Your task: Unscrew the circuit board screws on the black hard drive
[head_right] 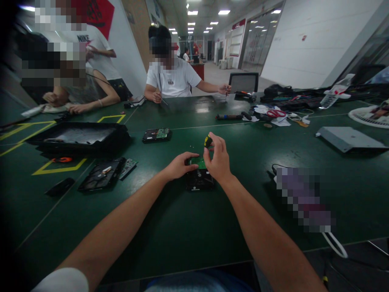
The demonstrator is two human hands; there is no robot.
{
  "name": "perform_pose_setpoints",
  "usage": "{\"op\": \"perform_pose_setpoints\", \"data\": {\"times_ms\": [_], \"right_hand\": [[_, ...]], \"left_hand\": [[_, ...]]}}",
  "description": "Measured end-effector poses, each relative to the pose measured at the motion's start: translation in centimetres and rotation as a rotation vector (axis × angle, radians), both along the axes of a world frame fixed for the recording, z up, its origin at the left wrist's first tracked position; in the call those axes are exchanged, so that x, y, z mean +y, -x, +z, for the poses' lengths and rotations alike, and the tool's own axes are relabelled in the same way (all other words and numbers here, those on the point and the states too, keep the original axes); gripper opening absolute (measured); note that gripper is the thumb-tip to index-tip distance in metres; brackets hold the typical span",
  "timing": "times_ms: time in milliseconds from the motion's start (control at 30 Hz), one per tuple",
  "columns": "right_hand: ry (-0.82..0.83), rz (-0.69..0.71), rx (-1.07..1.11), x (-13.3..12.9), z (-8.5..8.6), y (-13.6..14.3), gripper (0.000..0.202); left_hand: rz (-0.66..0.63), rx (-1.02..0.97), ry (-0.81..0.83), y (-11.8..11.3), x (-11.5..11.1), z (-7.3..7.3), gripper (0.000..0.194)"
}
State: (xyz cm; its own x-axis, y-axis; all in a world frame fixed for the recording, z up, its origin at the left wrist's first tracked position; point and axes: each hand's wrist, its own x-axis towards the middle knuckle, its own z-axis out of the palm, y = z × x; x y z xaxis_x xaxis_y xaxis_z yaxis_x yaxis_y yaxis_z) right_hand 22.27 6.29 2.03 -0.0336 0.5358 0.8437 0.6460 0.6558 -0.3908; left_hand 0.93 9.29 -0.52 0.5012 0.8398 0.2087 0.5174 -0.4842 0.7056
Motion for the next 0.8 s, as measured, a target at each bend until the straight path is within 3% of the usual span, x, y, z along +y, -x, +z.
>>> {"op": "perform_pose_setpoints", "data": {"times_ms": [800], "right_hand": [[-0.002, 0.027, 0.009, 0.13, -0.19, -0.06, 0.064]], "left_hand": [[-0.011, 0.011, -0.013, 0.09, 0.30, -0.41, 0.054]]}}
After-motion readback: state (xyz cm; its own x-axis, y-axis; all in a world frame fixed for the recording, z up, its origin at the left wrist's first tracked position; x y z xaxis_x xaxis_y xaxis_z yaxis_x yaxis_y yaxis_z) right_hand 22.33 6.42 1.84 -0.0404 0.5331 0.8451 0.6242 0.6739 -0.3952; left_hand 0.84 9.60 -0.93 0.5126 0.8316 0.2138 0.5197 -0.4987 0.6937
